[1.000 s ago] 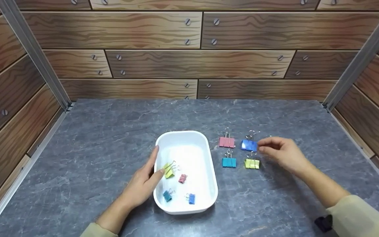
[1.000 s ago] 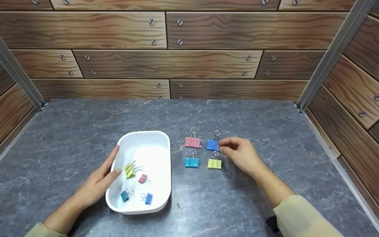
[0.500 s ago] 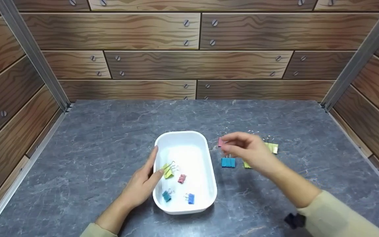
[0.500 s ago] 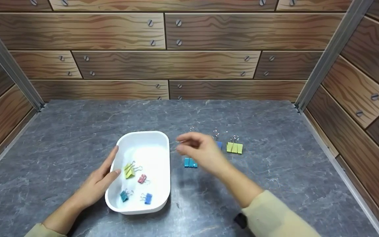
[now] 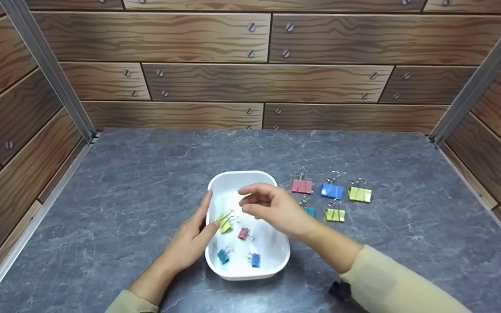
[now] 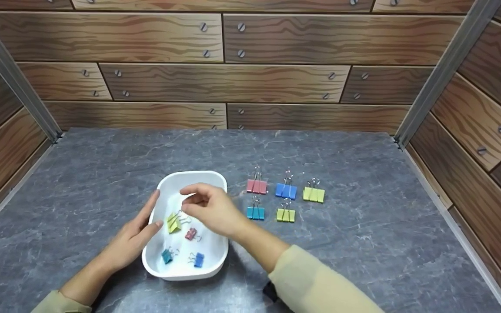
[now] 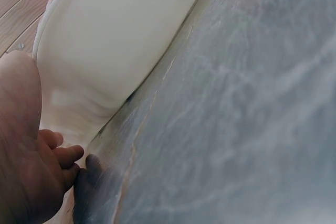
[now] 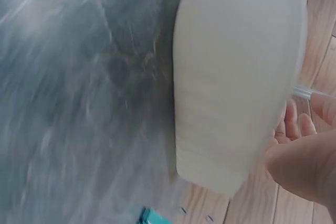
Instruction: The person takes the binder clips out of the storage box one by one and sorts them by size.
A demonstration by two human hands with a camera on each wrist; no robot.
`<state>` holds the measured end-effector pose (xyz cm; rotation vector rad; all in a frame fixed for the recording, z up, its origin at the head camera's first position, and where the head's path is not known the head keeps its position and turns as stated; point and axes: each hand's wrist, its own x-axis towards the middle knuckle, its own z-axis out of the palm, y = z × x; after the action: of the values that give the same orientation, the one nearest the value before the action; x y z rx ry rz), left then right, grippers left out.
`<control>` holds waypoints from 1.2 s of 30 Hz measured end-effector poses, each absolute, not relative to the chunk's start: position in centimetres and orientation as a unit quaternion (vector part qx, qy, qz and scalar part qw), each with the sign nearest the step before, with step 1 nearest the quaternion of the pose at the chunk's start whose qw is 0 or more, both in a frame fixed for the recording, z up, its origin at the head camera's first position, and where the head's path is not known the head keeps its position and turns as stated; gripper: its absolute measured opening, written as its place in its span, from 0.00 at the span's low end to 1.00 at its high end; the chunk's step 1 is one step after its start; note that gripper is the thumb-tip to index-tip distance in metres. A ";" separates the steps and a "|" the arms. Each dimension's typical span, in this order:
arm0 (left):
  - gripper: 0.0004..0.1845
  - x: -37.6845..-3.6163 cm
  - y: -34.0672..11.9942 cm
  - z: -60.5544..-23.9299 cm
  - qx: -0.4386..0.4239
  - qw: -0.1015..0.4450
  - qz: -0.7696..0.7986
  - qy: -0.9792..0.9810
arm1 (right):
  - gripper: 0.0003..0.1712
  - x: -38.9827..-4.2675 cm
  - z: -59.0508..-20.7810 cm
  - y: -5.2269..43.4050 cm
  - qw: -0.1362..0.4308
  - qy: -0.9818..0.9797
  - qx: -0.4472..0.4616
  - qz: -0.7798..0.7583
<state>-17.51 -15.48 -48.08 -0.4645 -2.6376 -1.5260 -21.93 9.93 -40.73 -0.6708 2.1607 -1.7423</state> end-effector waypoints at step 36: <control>0.40 -17.4 -15.7 -48.4 -0.148 0.035 -0.498 -0.854 | 0.15 -22.4 -43.7 6.3 0.218 0.782 -0.183 -0.555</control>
<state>-17.39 -15.70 -48.38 -0.4559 -2.6237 -1.5305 -22.44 6.32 -43.66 -0.5075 2.1636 -1.5364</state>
